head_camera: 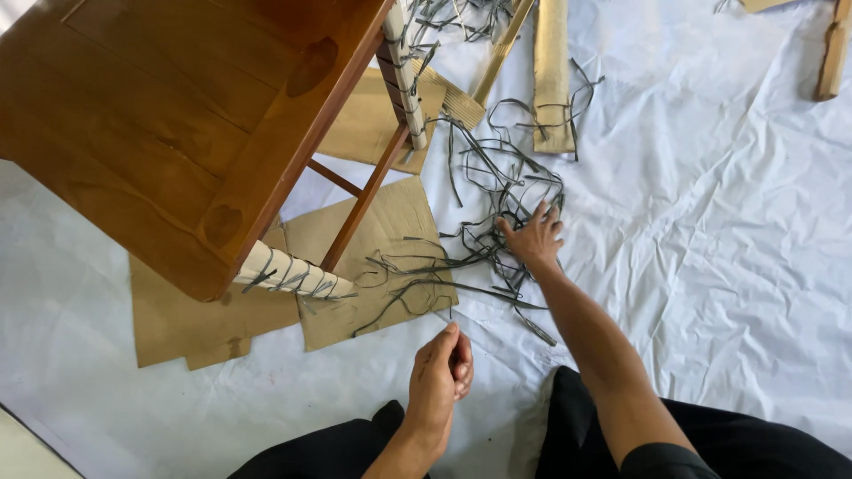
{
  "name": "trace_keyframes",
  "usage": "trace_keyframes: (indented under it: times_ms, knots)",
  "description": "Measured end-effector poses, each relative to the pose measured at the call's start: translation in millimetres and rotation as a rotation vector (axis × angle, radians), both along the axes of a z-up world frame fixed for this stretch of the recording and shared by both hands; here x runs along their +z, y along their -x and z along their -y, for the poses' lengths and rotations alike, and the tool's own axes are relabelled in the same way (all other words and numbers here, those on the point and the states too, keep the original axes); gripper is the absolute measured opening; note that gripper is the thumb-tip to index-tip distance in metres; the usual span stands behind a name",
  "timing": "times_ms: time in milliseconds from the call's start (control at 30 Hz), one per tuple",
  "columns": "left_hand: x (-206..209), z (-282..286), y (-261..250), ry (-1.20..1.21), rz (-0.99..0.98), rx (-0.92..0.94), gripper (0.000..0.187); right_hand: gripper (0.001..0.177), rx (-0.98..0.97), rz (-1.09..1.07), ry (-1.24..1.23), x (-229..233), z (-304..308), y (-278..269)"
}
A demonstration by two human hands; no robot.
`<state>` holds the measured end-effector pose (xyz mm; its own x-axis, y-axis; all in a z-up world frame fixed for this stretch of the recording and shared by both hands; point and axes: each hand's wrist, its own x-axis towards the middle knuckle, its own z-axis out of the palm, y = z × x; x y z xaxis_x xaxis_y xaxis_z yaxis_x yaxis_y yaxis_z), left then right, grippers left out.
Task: Wrapping chair legs with protective cardboard strips and plastic ties for shipment.
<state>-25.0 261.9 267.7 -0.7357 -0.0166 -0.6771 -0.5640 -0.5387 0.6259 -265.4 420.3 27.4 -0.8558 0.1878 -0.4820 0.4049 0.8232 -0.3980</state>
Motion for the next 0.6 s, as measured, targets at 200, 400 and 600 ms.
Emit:
trace_keyframes:
  times_ms: [200,400,600]
  knots:
    - [13,5,-3,-0.009,0.012,0.017,0.043,0.109,0.037,-0.548,-0.196,-85,57,-15]
    - [6,6,-20,-0.067,-0.028,0.020,0.045,0.108,0.089,-0.324,-0.143,-36,60,-44]
    - [15,1,-32,-0.061,-0.091,-0.013,0.045,0.073,0.284,-0.629,-0.231,-73,22,-42]
